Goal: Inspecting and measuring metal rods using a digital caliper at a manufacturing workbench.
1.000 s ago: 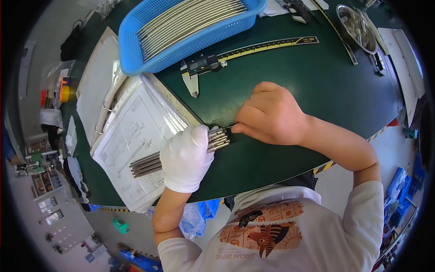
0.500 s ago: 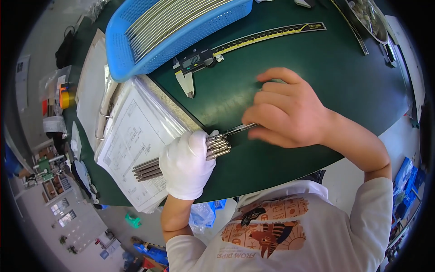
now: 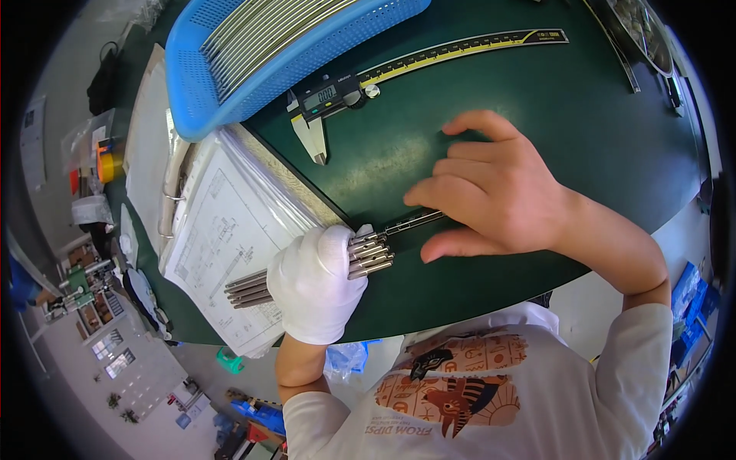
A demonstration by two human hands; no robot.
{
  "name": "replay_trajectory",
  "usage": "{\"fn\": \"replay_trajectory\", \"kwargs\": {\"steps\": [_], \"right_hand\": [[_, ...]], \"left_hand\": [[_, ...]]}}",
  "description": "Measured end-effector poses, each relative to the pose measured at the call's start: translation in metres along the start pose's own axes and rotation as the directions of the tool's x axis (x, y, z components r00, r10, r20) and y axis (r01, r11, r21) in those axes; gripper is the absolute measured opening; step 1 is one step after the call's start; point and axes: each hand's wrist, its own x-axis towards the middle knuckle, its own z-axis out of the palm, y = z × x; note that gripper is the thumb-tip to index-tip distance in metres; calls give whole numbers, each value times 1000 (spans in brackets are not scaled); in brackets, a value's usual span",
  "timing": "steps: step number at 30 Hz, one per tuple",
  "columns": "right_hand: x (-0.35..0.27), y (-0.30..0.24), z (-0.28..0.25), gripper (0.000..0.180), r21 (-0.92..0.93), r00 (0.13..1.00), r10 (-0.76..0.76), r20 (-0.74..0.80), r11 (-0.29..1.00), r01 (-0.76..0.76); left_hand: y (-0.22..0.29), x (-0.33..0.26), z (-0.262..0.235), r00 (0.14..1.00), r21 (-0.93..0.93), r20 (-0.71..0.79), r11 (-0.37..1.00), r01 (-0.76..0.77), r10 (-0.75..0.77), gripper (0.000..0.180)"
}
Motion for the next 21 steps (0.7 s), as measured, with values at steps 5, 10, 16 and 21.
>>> {"fn": "replay_trajectory", "kwargs": {"steps": [5,10,16,21], "right_hand": [[-2,0,0,26,-29,998,-14,-67,1000,12],[1,0,0,26,-17,997,-32,-64,999,31],[1,0,2,27,14,996,-4,-89,1000,6],[-1,-1,-1,27,-11,1000,5,-6,1000,-5]], "left_hand": [[-1,0,-1,1000,-12,16,1000,3,-3,29],[-2,0,0,1000,-2,13,1000,5,-5,29],[-4,4,2,994,19,-52,995,-95,96,26],[-3,3,2,995,14,-45,996,-83,84,26]]}}
